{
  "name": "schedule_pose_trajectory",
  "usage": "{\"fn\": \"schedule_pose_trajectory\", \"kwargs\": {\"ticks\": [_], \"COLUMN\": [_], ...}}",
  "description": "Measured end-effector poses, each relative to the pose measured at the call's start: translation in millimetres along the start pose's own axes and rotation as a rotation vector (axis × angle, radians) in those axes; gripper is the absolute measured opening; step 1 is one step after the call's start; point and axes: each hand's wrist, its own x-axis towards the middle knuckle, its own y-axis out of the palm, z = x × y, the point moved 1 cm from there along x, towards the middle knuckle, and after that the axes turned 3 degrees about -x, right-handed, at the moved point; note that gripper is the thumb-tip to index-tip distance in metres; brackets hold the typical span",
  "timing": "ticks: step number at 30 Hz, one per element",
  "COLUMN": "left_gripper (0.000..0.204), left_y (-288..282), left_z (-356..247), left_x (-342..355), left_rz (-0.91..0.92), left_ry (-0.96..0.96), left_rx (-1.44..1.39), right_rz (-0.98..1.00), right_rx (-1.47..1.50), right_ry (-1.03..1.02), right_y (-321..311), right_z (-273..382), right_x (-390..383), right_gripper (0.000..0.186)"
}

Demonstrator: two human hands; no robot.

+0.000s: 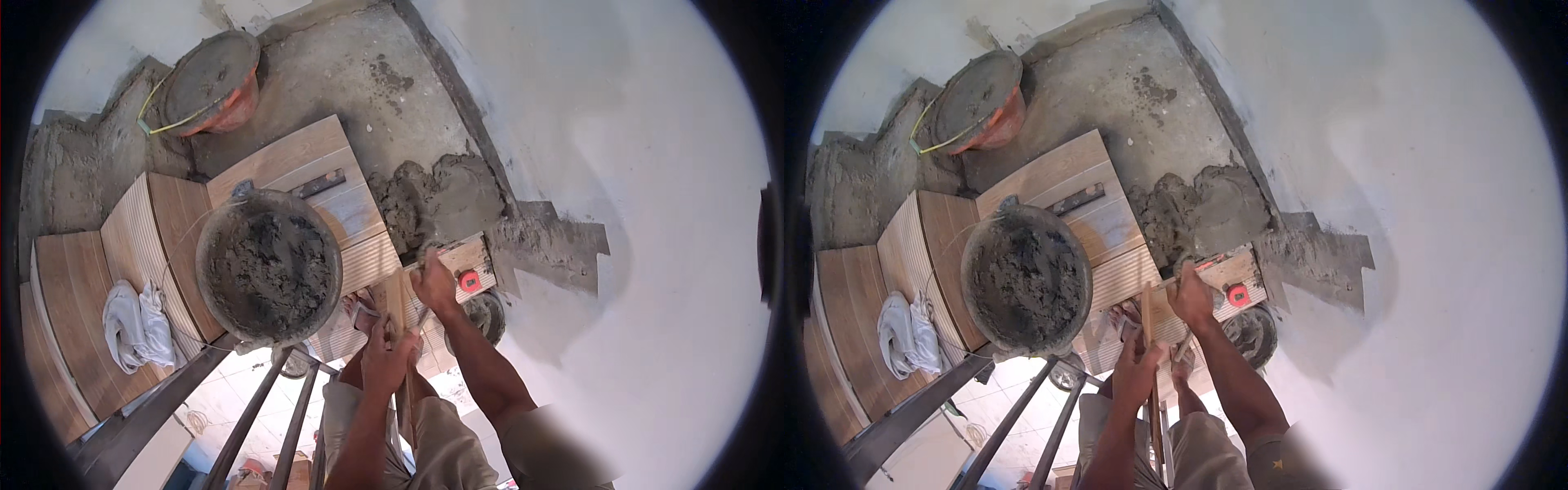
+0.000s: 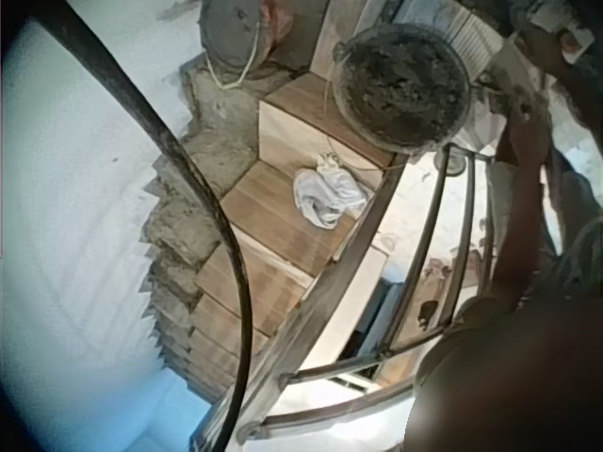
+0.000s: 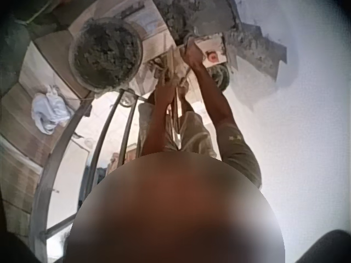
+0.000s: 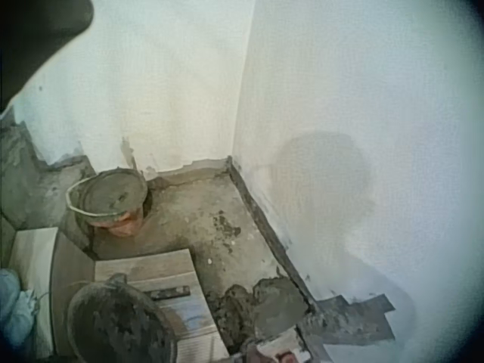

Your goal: Apply cement to the floor and back of a tile and then lay it down.

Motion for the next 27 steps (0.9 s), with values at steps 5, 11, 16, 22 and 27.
{"fn": "schedule_pose_trajectory", "kwargs": {"ticks": [5, 11, 16, 22, 27], "left_gripper": [0.057, 0.066, 0.066, 0.065, 0.061], "left_y": [-13.5, -19.2, -6.0, -0.1, 0.0], "left_z": [-24.0, -32.3, -19.6, -29.5, -30.8], "left_x": [13.5, 48.3, 58.3, 57.9, 57.8], "left_rz": [0.257, 0.269, 0.205, 0.123, 0.152], "left_ry": [-0.197, -0.303, -0.253, -0.167, -0.235], "left_rx": [-0.858, -1.152, -1.132, -1.024, -0.992], "right_rz": [-0.039, -0.109, 0.333, 0.047, 0.092], "right_rx": [0.362, 0.362, 0.622, 0.155, 0.145], "right_ry": [-0.009, 0.067, 0.460, 0.023, -0.020], "right_y": [-25.8, -55.5, -27.4, 0.5, -3.8], "right_z": [7.0, 7.4, -7.7, -51.5, -54.0], "right_x": [-8.2, -15.0, -17.3, -30.9, -33.6], "right_gripper": [0.038, 0.041, 0.050, 0.054, 0.055]}}
